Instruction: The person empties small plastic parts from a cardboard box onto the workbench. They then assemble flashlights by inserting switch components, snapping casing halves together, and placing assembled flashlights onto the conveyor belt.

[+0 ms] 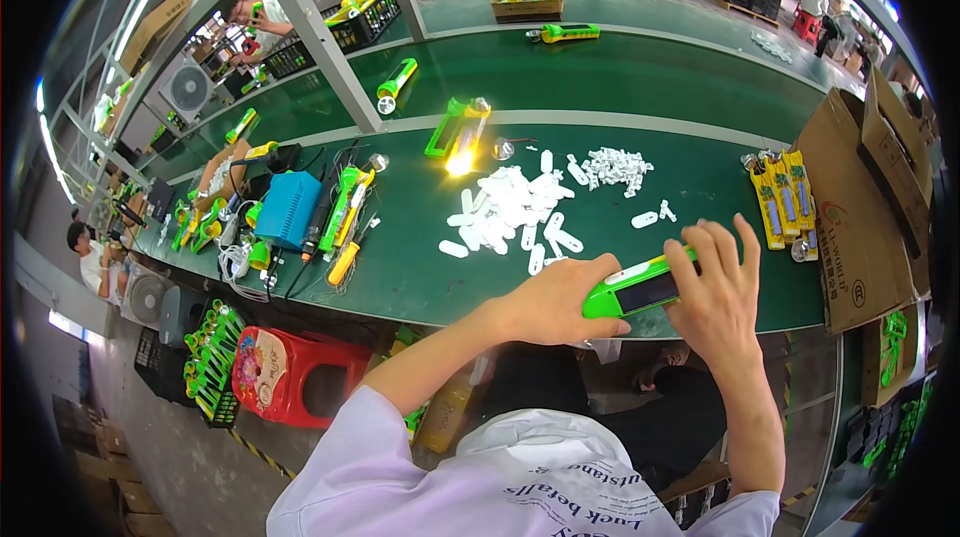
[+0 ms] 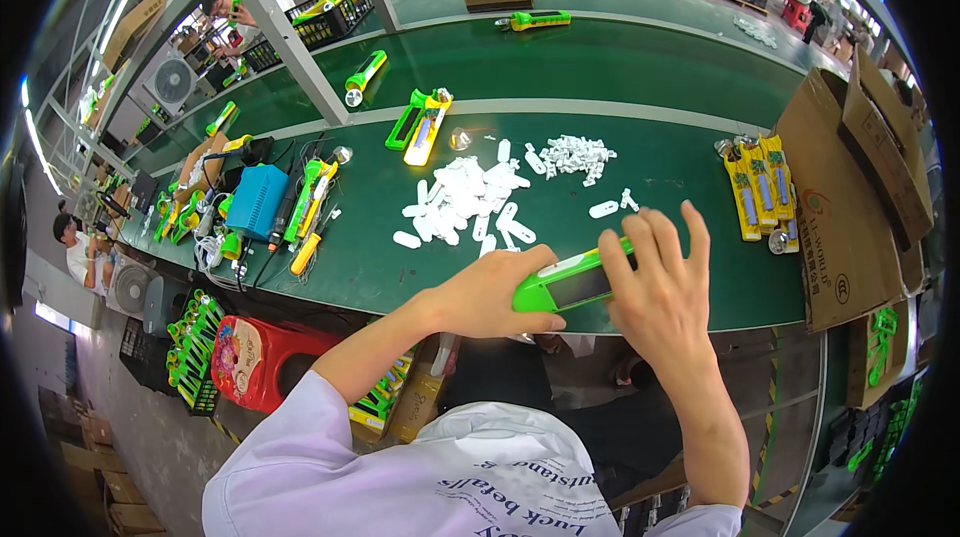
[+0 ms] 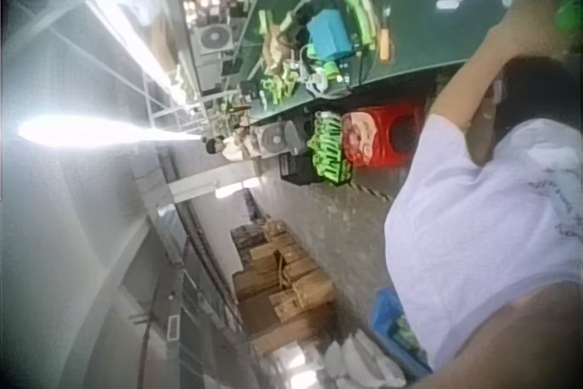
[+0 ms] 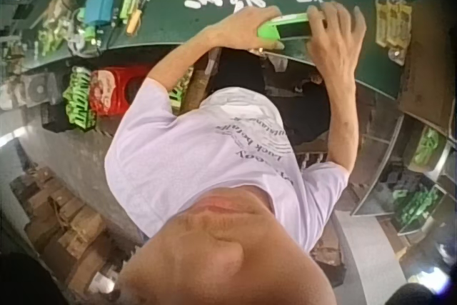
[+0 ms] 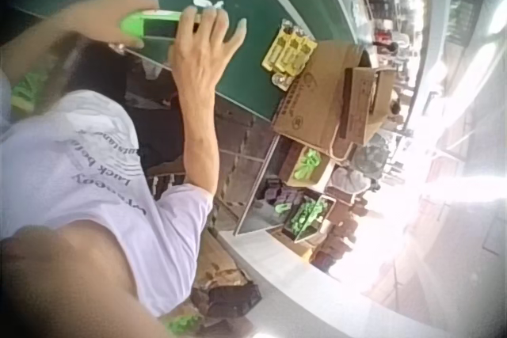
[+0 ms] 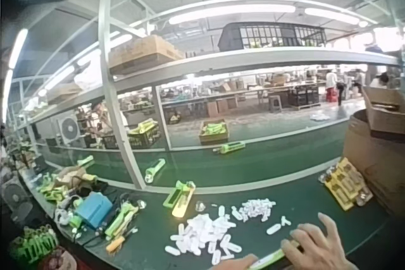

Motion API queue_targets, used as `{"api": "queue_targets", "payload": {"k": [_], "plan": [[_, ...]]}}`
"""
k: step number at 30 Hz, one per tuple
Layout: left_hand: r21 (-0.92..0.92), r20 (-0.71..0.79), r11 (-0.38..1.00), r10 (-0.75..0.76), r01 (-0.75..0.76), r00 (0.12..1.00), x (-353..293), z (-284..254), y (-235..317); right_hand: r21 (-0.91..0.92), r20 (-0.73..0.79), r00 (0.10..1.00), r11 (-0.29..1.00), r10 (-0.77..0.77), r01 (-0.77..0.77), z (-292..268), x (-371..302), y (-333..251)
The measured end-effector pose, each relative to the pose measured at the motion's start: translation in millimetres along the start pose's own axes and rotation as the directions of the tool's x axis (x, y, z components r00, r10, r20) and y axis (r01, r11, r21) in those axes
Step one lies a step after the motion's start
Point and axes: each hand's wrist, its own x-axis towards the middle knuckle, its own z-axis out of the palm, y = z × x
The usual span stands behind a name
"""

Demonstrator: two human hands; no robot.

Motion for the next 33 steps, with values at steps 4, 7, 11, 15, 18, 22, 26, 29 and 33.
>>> {"api": "queue_targets", "payload": {"k": [4, 7, 11, 15, 18, 22, 26, 29, 33], "plan": [[-0.665, 0.063, 0.731, -0.145, 0.150, 0.987, 3.3, 9.5, -11.9, 0.106, -0.209, 0.963, 0.983, 0.172, -0.153, 3.0, 3.0, 7.7], [-0.932, 0.010, 0.352, -0.203, 0.083, 0.979, 5.3, 5.9, -26.1, 0.278, -0.186, 0.917, 0.914, 0.353, -0.295, 19.0, -9.6, 27.0], [-0.967, -0.095, 0.251, -0.234, -0.034, 0.968, 29.1, -19.9, -54.5, 0.256, 0.088, 0.842, 0.804, 0.533, -0.536, 53.6, -55.6, 60.2], [-0.931, -0.129, 0.364, -0.358, 0.011, 0.925, 49.0, -70.5, -101.4, 0.259, 0.297, 0.739, 0.694, 0.604, -0.671, 85.2, -91.5, 59.6], [-0.878, -0.197, 0.473, -0.493, 0.071, 0.848, 74.5, -108.7, -120.2, 0.043, 0.258, 0.767, 0.786, 0.587, -0.616, 109.0, -112.4, 44.9], [-0.824, -0.295, 0.560, -0.546, 0.080, 0.784, 125.2, -161.5, -168.7, 0.121, 0.231, 0.726, 0.721, 0.648, -0.682, 107.5, -107.2, 47.9], [-0.760, -0.331, 0.629, -0.592, 0.165, 0.735, 197.0, -209.0, -258.5, 0.118, 0.256, 0.723, 0.721, 0.642, -0.682, 107.2, -108.8, 51.9], [-0.677, -0.385, 0.688, -0.633, 0.261, 0.672, 241.8, -226.8, -318.5, 0.106, 0.283, 0.702, 0.706, 0.654, -0.701, 107.4, -110.1, 53.2], [-0.387, -0.509, 0.777, -0.629, 0.497, 0.587, 285.9, -245.5, -358.6, 0.081, 0.301, 0.670, 0.682, 0.678, -0.727, 105.7, -107.6, 54.1]]}}
